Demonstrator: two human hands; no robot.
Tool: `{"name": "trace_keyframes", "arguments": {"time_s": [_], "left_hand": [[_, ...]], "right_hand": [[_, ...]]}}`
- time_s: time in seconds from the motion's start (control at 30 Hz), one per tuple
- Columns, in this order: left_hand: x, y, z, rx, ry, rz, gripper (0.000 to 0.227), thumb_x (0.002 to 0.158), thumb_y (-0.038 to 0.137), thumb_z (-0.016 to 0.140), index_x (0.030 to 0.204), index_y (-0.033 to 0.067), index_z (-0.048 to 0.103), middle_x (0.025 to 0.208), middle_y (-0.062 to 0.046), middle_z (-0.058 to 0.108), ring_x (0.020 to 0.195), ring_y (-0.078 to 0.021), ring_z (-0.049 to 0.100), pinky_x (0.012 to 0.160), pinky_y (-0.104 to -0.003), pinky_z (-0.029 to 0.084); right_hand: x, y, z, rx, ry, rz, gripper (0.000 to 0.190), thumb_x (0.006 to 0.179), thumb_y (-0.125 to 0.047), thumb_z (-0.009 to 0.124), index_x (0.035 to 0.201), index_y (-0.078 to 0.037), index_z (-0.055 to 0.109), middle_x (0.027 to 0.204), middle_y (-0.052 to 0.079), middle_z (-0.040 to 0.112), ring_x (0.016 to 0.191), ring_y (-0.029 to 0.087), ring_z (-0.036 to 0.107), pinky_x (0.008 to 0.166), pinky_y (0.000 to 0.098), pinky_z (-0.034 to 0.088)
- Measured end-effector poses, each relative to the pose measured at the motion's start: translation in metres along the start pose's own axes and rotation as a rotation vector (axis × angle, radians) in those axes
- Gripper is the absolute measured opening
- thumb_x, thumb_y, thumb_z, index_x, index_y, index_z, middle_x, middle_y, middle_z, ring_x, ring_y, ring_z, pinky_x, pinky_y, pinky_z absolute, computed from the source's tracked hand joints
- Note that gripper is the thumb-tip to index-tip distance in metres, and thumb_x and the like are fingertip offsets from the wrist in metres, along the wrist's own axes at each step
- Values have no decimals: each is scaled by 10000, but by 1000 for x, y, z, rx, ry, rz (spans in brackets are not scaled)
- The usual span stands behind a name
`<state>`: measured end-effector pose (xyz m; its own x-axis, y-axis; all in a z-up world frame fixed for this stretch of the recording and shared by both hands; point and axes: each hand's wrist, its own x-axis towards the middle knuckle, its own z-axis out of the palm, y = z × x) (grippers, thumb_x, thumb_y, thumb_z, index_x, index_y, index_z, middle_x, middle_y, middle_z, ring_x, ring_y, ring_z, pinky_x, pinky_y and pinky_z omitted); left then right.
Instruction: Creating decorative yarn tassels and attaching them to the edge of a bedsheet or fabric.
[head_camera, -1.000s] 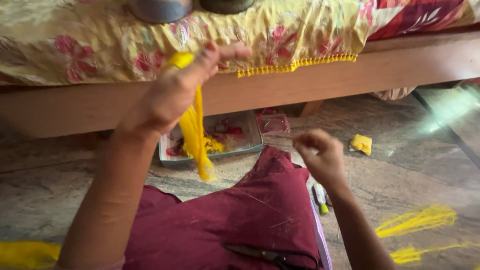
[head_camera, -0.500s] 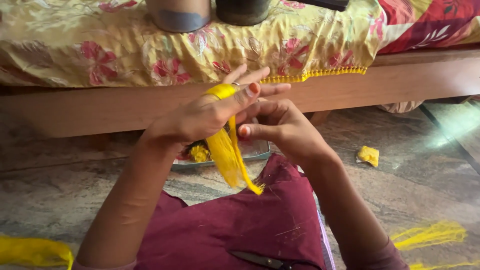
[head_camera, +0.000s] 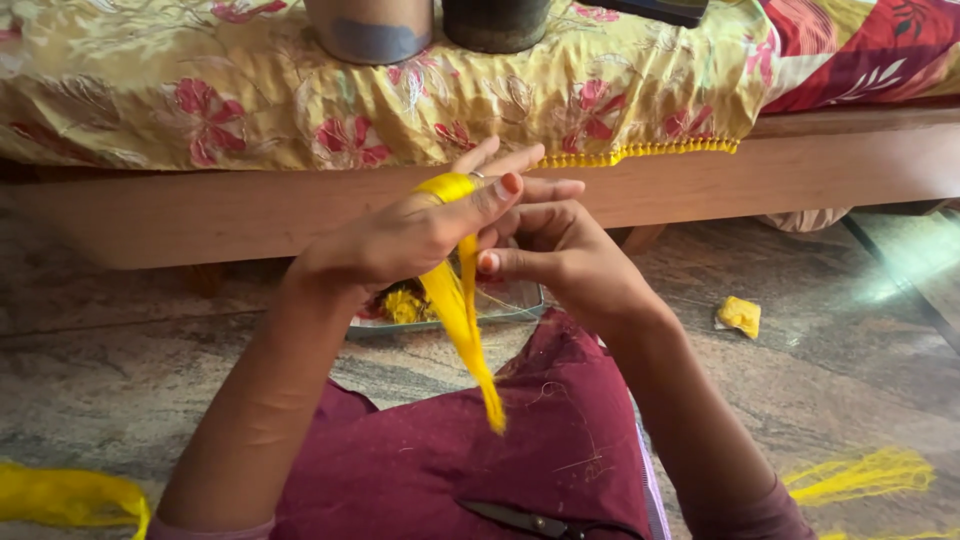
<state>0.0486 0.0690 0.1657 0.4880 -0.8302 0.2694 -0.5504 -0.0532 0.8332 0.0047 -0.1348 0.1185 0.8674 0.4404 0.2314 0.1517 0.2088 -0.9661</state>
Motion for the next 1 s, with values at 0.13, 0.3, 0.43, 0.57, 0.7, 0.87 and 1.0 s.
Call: {"name": "trace_keyframes", "arguments": {"time_s": [0.13,0.3,0.43,0.57,0.7,0.87,1.0], "left_hand": [[-2,2,-1,8,4,-35,689,1047,560,267,1455,116,601,1730,-145,289,1619,-317,-112,1283,-530,1],[-6,7,1,39,59,-94,678,1026,554,275,1463,135,581,1724,-140,230,1609,-292,-35,1248,-518,97],[-6,2,4,-43,82,-112,682,1035,567,306,1500,122,533,1715,-147,240,1609,-298,68,1270,-479,161],[-8,1,4,-251,39,-106,613,1093,553,324,1559,156,339,1672,-180,434,1499,-426,338,1256,-493,272],[-9,5,4,-17,63,-111,699,1086,549,244,1505,129,616,1723,-133,270,1600,-327,164,1239,-482,196],[-9,3,7,-115,99,-69,681,1058,540,243,1436,95,594,1644,-175,403,1568,-333,287,1247,-464,260],[-2,-22,8,-300,153,-16,660,1090,513,276,1395,35,615,1600,-233,471,1525,-335,415,1244,-469,346]], "right_hand": [[-1,-3,-1,8,-5,17,140,923,-86,779,1033,-22,721,941,53,754,861,145,699,868,348,584],[-9,-9,-4,25,2,40,133,946,-57,731,1064,-4,698,1015,60,733,952,141,687,965,348,551],[-12,-17,2,47,41,55,159,968,-59,697,1111,6,677,1056,61,723,979,137,681,979,344,538],[-12,-23,9,-13,108,111,244,925,-64,699,1159,3,684,1070,46,741,979,110,690,946,307,546],[-16,-19,7,-226,143,126,214,908,-88,754,1092,21,764,977,97,778,878,120,714,839,285,585],[-18,-20,9,-351,187,72,178,888,-119,784,1027,-11,806,921,77,774,822,106,694,756,273,578],[-19,-19,9,-416,214,14,158,868,-117,808,992,-20,817,891,36,722,801,99,656,711,270,543]]}}
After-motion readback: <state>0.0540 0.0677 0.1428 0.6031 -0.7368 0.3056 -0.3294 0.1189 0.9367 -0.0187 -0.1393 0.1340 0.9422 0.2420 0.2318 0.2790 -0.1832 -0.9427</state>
